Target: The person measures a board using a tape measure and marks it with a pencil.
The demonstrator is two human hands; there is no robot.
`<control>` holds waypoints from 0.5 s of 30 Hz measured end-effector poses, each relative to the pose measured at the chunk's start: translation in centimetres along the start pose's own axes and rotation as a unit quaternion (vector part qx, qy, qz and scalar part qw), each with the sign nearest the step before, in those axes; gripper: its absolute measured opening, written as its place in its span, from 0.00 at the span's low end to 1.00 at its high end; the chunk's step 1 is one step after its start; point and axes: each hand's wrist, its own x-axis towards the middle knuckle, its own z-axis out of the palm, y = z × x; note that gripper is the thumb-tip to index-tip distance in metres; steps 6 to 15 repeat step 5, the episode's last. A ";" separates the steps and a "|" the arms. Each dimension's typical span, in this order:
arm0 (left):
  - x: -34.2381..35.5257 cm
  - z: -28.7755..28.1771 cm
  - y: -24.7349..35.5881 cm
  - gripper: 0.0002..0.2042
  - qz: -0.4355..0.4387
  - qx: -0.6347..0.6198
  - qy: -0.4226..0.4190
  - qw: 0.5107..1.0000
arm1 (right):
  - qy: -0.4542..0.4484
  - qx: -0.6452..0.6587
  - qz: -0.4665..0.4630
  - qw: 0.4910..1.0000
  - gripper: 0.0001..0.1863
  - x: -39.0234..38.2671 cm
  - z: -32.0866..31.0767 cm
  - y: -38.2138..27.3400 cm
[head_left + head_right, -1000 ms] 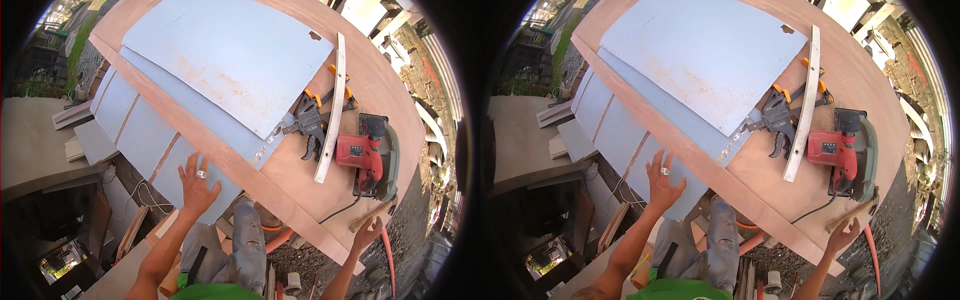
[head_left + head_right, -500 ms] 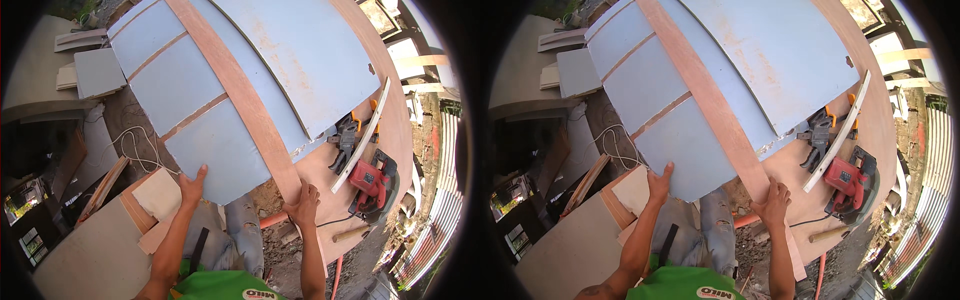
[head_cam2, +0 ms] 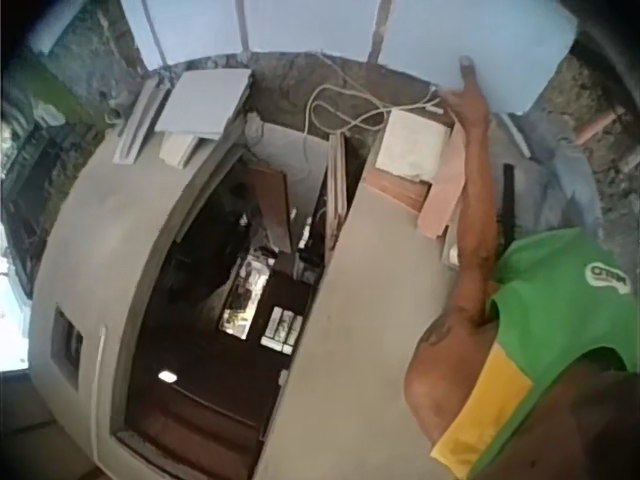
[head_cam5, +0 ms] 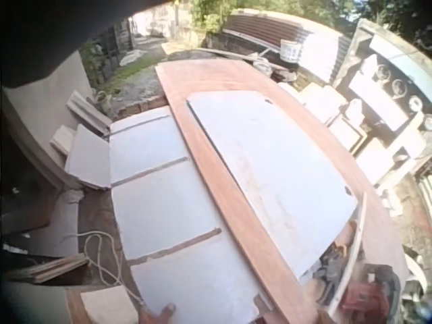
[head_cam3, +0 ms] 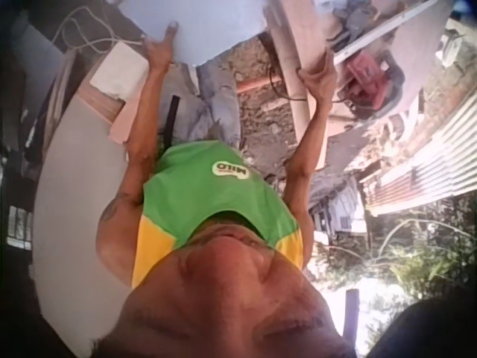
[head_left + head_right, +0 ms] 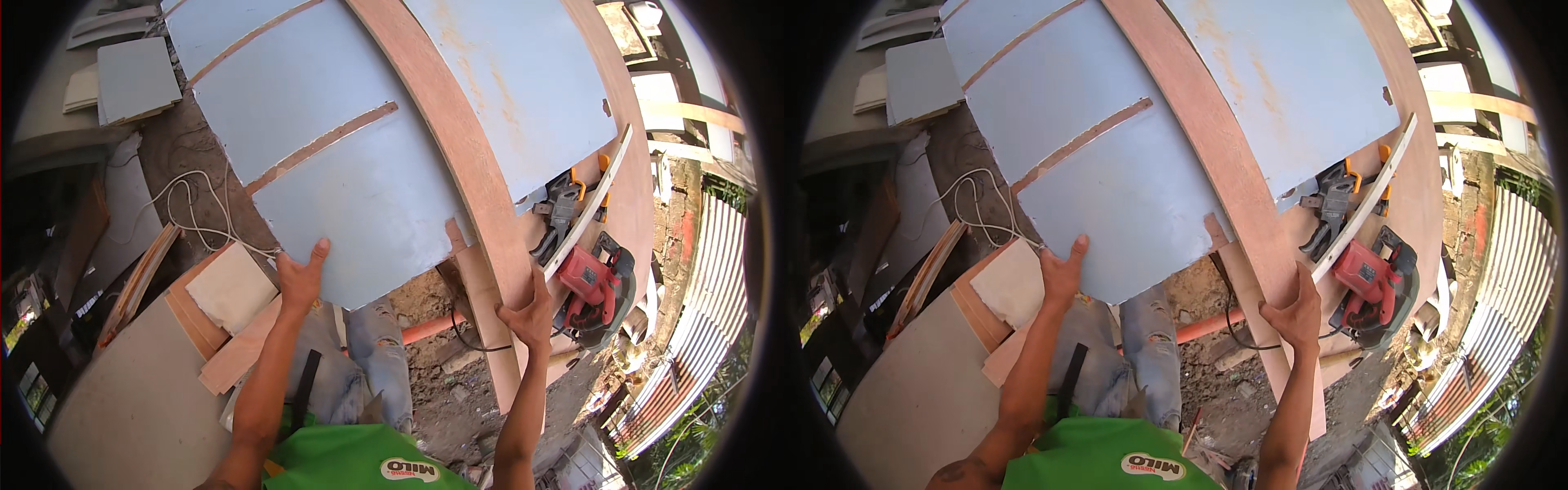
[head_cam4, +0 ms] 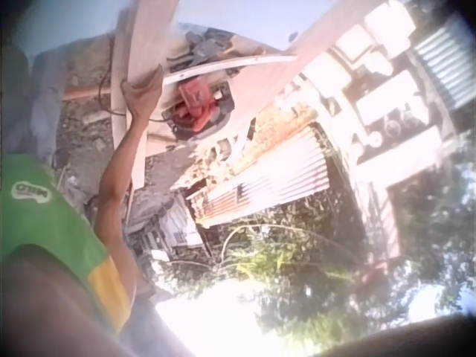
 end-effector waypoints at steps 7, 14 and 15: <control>0.0 -0.3 -0.2 0.29 -0.005 0.037 0.031 0.999 | -0.091 0.084 0.029 0.992 0.44 1.1 -4.4 -0.7; 0.0 -0.3 -0.2 0.29 -0.005 0.037 0.031 0.999 | -0.091 0.084 0.029 0.992 0.44 1.1 -4.4 -0.7; 0.0 -0.3 -0.2 0.29 -0.005 0.037 0.031 0.999 | -0.091 0.084 0.029 0.992 0.44 1.1 -4.4 -0.7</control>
